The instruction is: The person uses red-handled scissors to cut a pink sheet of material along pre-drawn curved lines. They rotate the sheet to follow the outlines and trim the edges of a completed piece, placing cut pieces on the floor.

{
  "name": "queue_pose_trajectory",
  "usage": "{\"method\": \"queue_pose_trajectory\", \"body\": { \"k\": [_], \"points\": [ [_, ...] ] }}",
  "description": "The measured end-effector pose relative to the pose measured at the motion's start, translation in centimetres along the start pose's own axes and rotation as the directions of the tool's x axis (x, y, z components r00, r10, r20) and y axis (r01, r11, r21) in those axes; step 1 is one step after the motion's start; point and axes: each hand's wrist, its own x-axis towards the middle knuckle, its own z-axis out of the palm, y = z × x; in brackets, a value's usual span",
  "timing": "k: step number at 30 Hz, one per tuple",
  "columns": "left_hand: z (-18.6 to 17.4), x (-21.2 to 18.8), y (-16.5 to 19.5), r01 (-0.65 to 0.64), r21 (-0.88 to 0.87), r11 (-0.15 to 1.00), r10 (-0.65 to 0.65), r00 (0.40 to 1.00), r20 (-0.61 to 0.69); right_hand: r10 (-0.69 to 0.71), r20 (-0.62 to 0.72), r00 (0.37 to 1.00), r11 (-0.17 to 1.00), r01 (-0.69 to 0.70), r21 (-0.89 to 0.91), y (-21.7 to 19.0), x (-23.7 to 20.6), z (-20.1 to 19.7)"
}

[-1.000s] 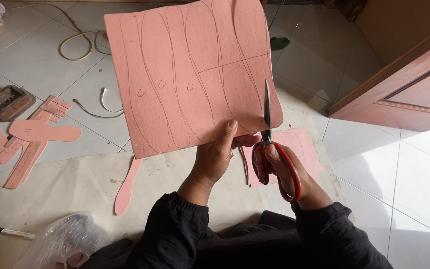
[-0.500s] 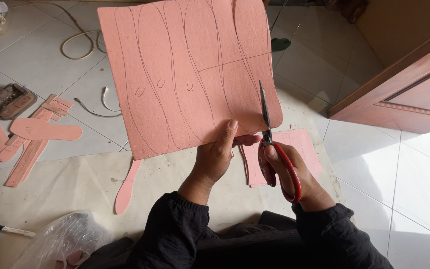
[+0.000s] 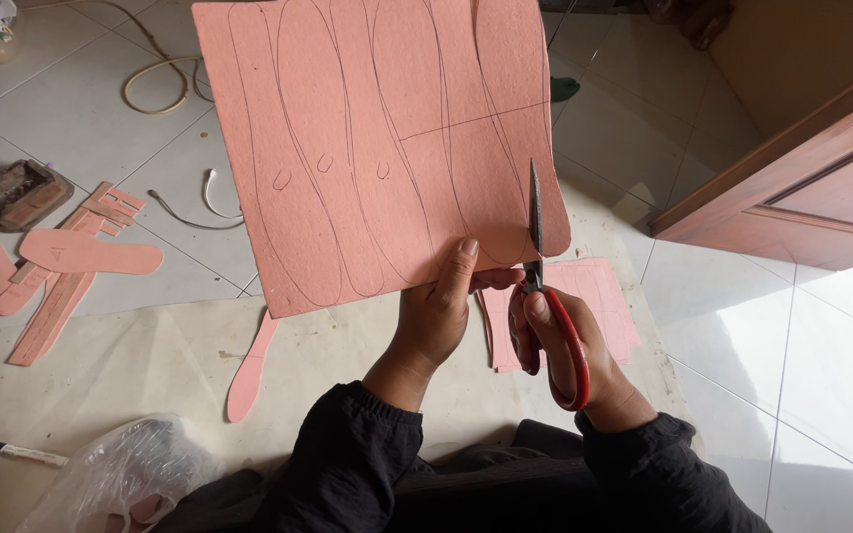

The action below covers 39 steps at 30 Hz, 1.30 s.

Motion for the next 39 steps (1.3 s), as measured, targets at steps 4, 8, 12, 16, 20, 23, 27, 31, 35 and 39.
{"method": "queue_pose_trajectory", "body": {
  "k": [4,8,12,16,20,23,27,31,35,39],
  "points": [
    [0.1,0.1,-0.4,-0.019,-0.013,1.000,0.019,1.000,0.004,0.048,-0.041,0.998,0.999,-0.047,0.007,0.2,0.0,0.4],
    [0.0,0.1,-0.3,-0.034,0.057,0.998,0.034,0.999,0.010,0.076,-0.045,0.996,0.997,-0.077,-0.022,0.2,0.2,0.4],
    [0.0,0.1,0.1,-0.063,0.141,0.988,0.062,0.998,0.016,0.087,-0.042,0.995,0.995,-0.089,-0.044,-0.1,0.2,0.3],
    [-0.1,-0.1,0.3,-0.086,0.145,0.986,0.083,0.996,0.025,0.089,-0.042,0.995,0.996,-0.089,-0.012,-0.6,0.1,0.6],
    [-0.1,-0.5,0.0,-0.096,0.212,0.973,0.092,0.995,0.032,0.035,0.028,0.999,0.995,-0.037,0.093,-1.3,-0.2,0.5],
    [-0.3,-0.2,-0.3,-0.112,0.124,0.986,0.102,0.991,0.088,0.040,0.037,0.999,0.991,-0.044,0.129,-1.4,0.0,0.1],
    [-0.6,-0.4,-0.5,-0.148,0.165,0.975,0.131,0.985,0.110,-0.011,0.036,0.999,0.993,0.007,0.115,-0.8,-0.1,-0.2],
    [-0.5,-0.4,-0.6,-0.157,0.166,0.974,0.140,0.984,0.109,-0.011,0.004,1.000,0.996,0.011,0.087,0.1,0.1,-0.2],
    [-0.5,-0.6,-0.6,-0.182,0.181,0.966,0.167,0.981,0.098,-0.026,-0.010,1.000,0.996,0.027,0.081,0.3,0.2,0.0],
    [-0.5,-0.6,-0.5,-0.199,0.167,0.966,0.181,0.977,0.114,-0.016,-0.018,1.000,0.999,0.017,0.049,0.0,0.3,0.0]
  ]
}}
